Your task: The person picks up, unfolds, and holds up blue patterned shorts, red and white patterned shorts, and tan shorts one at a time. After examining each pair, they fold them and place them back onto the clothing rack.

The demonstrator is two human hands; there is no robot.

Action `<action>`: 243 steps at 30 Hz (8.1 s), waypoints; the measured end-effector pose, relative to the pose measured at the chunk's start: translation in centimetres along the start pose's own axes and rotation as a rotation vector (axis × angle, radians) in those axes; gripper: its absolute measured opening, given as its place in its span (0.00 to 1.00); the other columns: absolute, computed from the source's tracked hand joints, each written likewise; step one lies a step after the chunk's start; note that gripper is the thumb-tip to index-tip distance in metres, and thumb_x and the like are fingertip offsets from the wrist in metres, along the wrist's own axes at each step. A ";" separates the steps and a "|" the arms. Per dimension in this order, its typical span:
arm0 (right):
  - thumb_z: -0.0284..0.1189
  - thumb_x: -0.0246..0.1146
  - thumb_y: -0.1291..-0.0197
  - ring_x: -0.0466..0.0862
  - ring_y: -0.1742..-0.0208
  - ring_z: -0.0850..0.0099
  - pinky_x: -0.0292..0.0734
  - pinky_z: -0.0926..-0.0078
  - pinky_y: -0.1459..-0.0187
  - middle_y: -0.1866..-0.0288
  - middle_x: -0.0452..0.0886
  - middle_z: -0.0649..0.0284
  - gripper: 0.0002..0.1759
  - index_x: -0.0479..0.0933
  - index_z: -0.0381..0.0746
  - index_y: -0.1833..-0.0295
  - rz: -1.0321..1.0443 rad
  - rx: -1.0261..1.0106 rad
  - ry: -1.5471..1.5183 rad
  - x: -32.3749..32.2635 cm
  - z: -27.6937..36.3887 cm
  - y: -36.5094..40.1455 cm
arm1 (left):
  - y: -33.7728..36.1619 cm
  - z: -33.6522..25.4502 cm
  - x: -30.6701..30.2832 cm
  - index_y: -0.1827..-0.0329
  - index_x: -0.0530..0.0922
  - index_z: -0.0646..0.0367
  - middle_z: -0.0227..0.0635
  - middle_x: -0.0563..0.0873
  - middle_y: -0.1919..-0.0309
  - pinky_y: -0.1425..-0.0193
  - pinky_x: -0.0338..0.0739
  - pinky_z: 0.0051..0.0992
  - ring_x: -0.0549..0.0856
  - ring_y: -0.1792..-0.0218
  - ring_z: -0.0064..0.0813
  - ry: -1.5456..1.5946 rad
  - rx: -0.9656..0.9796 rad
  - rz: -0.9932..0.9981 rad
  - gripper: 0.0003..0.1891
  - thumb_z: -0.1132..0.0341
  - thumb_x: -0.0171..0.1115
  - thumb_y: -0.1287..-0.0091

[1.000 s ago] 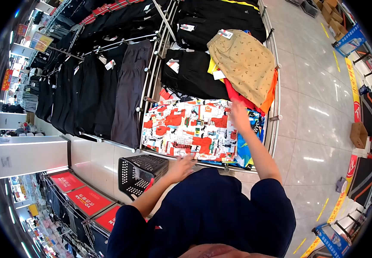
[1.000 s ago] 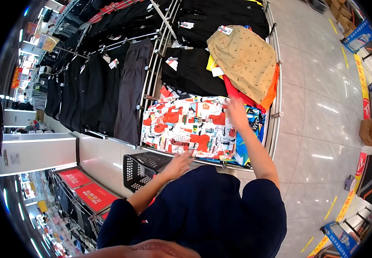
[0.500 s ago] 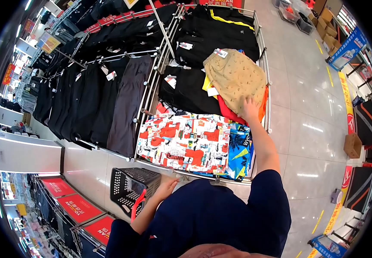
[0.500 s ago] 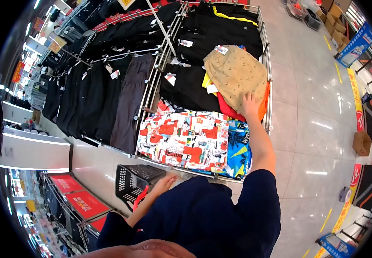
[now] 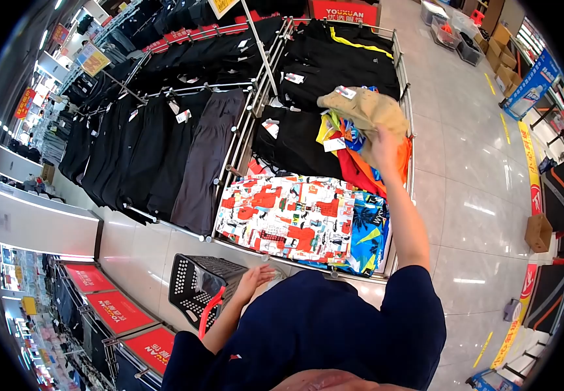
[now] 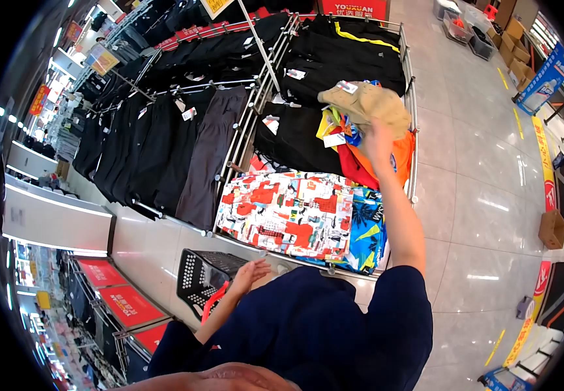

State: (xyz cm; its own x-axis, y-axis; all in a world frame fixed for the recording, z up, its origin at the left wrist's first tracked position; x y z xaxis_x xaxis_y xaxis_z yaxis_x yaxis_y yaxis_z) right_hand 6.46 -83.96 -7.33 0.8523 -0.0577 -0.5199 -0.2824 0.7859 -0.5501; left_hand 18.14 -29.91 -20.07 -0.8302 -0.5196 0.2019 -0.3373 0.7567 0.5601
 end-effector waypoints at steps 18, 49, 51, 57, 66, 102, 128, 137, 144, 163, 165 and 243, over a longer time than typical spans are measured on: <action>0.28 0.59 0.32 0.82 0.53 0.53 0.75 0.62 0.49 0.55 0.82 0.48 0.13 0.77 0.31 0.48 1.670 -0.667 -1.480 -5.9 30.7 30.3 | -0.1 -16.6 9.4 0.27 0.65 0.64 0.43 0.78 0.36 0.31 0.73 0.37 0.79 0.37 0.38 0.477 0.275 0.187 0.28 0.59 0.56 0.27; 0.30 0.68 0.42 0.76 0.34 0.65 0.69 0.69 0.33 0.34 0.76 0.53 0.43 0.58 0.42 0.22 1.553 -0.111 -0.992 -6.1 40.8 44.8 | 27.4 -0.1 -6.7 0.18 0.38 0.49 0.42 0.67 0.31 0.51 0.86 0.36 0.74 0.34 0.36 0.275 0.599 -0.322 0.47 0.38 0.53 0.28; 0.32 0.67 0.45 0.81 0.40 0.57 0.74 0.65 0.38 0.40 0.80 0.50 0.44 0.58 0.47 0.22 1.520 -0.186 -0.903 -7.5 42.8 45.9 | 28.7 -0.7 -6.5 0.17 0.36 0.47 0.42 0.62 0.25 0.50 0.86 0.34 0.69 0.27 0.39 0.345 0.539 -0.228 0.52 0.32 0.54 0.33; 0.35 0.67 0.51 0.81 0.48 0.49 0.76 0.55 0.49 0.48 0.81 0.48 0.46 0.60 0.50 0.23 1.627 -0.462 -0.536 -10.1 43.6 51.1 | 29.5 3.5 -7.8 0.19 0.50 0.62 0.40 0.64 0.25 0.22 0.58 0.34 0.65 0.25 0.34 0.343 0.440 0.054 0.50 0.35 0.56 0.32; 0.40 0.68 0.41 0.79 0.40 0.50 0.75 0.58 0.42 0.39 0.76 0.45 0.40 0.57 0.40 0.27 1.582 -0.330 -0.684 -13.2 42.0 54.0 | 32.3 4.4 -4.0 0.41 0.70 0.64 0.32 0.78 0.48 0.40 0.70 0.23 0.75 0.48 0.19 0.143 0.535 -0.223 0.13 0.66 0.47 0.22; 0.27 0.50 0.32 0.84 0.54 0.71 0.85 0.71 0.57 0.49 0.77 0.60 0.24 0.65 0.47 0.30 1.672 0.734 -1.132 -24.1 26.7 55.2 | 38.8 11.4 15.4 0.32 0.62 0.54 0.38 0.75 0.40 0.37 0.76 0.32 0.78 0.40 0.31 0.433 0.534 -0.274 0.23 0.54 0.52 0.23; 0.18 0.56 0.56 0.83 0.58 0.52 0.76 0.61 0.58 0.63 0.83 0.53 0.14 0.79 0.39 0.61 0.904 -0.161 -0.135 -23.5 21.2 44.9 | 41.7 16.4 4.1 0.58 0.81 0.62 0.53 0.86 0.65 0.55 0.78 0.40 0.85 0.60 0.50 -0.754 -0.058 -0.764 0.13 0.64 0.59 0.39; 0.16 0.54 0.57 0.83 0.57 0.53 0.76 0.61 0.56 0.62 0.83 0.53 0.16 0.79 0.38 0.60 0.889 -0.217 -0.100 -22.5 22.4 42.5 | 36.7 21.1 -1.7 0.67 0.80 0.63 0.49 0.85 0.71 0.59 0.79 0.38 0.86 0.67 0.44 -0.663 -0.086 -0.656 0.11 0.63 0.55 0.40; 0.14 0.54 0.54 0.80 0.67 0.71 0.75 0.72 0.62 0.72 0.81 0.60 0.13 0.79 0.34 0.63 0.906 -0.139 -0.087 -20.4 16.4 37.4 | 42.5 15.3 -7.6 0.68 0.77 0.64 0.44 0.83 0.76 0.63 0.78 0.34 0.85 0.72 0.37 -0.467 0.076 -0.921 0.07 0.69 0.54 0.38; 0.14 0.59 0.56 0.81 0.57 0.56 0.76 0.65 0.54 0.62 0.82 0.52 0.16 0.80 0.36 0.59 1.100 -0.306 -0.223 -25.8 17.8 47.1 | 44.2 21.1 10.0 0.59 0.79 0.61 0.49 0.85 0.62 0.53 0.78 0.39 0.84 0.56 0.49 -0.793 -0.134 -0.152 0.10 0.70 0.60 0.44; 0.15 0.61 0.55 0.81 0.55 0.56 0.76 0.64 0.52 0.61 0.82 0.52 0.15 0.81 0.36 0.59 1.336 -0.247 -0.077 -26.9 14.7 51.2 | 44.9 24.4 11.0 0.57 0.78 0.61 0.50 0.85 0.62 0.53 0.78 0.39 0.84 0.56 0.50 -0.672 -0.196 -0.203 0.11 0.70 0.60 0.43; 0.36 0.67 0.42 0.80 0.76 0.59 0.74 0.62 0.69 0.76 0.80 0.50 0.13 0.82 0.35 0.60 0.800 -0.039 -0.441 -16.8 22.4 49.1 | 28.2 15.1 8.3 0.60 0.85 0.68 0.22 0.83 0.75 0.67 0.73 0.21 0.77 0.71 0.12 -0.021 0.558 -0.801 0.13 0.63 0.63 0.29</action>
State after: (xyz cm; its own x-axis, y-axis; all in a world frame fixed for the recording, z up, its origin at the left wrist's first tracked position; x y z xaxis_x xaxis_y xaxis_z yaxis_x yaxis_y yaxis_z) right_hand -11.80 -30.60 -10.95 0.4845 0.7421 -0.4631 -0.8692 0.4682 -0.1592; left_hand -4.99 -6.93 -14.76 -0.2692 -0.9589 -0.0900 -0.9624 0.2643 0.0633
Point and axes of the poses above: each hand's wrist, its own y-axis away from the middle knuckle, its own x-axis out of the palm, z = x × y, the point moved 5 cm from there along -y, towards the middle knuckle
